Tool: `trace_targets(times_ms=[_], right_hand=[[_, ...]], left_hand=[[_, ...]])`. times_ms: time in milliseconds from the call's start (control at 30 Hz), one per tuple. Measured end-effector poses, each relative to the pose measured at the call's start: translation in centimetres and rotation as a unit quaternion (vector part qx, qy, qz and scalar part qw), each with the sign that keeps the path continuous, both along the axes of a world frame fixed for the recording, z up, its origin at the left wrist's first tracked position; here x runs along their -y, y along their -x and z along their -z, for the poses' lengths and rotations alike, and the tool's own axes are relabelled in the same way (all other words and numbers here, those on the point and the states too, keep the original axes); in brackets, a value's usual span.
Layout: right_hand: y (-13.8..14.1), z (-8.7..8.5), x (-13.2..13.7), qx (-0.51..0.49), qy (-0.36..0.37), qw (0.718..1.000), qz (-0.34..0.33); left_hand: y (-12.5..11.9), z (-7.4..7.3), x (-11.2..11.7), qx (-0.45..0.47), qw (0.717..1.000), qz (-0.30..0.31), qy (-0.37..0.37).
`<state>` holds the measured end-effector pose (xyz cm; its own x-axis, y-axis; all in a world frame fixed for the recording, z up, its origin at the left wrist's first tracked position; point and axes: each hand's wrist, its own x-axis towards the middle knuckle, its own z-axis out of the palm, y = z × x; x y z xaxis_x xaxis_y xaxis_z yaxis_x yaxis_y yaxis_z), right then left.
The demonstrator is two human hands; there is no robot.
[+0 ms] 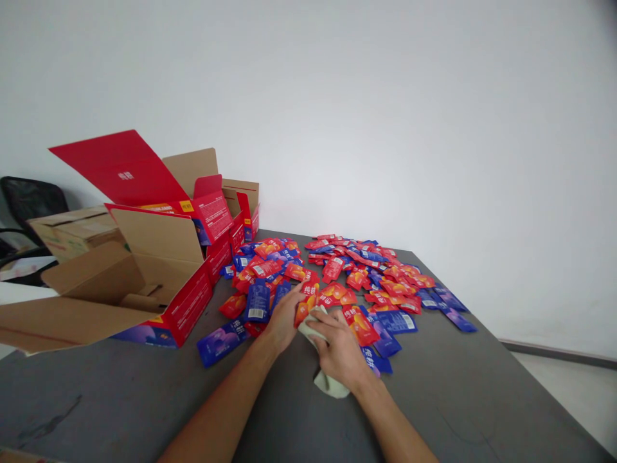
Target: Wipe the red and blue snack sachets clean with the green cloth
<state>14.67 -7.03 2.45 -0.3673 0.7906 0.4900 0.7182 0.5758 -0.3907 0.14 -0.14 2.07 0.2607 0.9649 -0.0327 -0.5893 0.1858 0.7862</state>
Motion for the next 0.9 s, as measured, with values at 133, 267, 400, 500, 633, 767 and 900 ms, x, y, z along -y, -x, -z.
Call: trace_targets(times_ms=[133,267,400,500,633,767,900], right_hand=[[-1.3,1.0,-1.1,-0.004,-0.009,0.997,0.073],[-2.5,1.7,-1.9,0.007,-0.02,0.99,0.137],[-3.3,2.2,-2.4,0.022,-0.013,0.988,0.153],[-3.6,2.5,-2.6,0.029,-0.01,0.986,0.166],[-3.6,2.6,-2.7,0.03,-0.005,0.985,0.17],[-3.4,2.4,-2.5,0.03,-0.003,0.986,0.167],[-3.4,2.4,-2.4,0.039,-0.012,0.987,0.155]], left_hand=[[0.9,0.5,-0.8,-0.175,0.975,-0.11,-0.085],[1.7,1.1,-1.3,-0.516,0.777,-0.274,-0.235],[1.4,2.2,-1.2,-0.701,0.617,-0.24,-0.268],[1.0,3.0,-1.4,-0.742,0.581,-0.194,-0.272],[1.3,3.4,-1.7,-0.763,0.561,-0.16,-0.279],[1.4,3.9,-1.3,-0.772,0.538,-0.145,-0.306],[1.1,4.5,-0.8,-0.786,0.508,-0.132,-0.327]])
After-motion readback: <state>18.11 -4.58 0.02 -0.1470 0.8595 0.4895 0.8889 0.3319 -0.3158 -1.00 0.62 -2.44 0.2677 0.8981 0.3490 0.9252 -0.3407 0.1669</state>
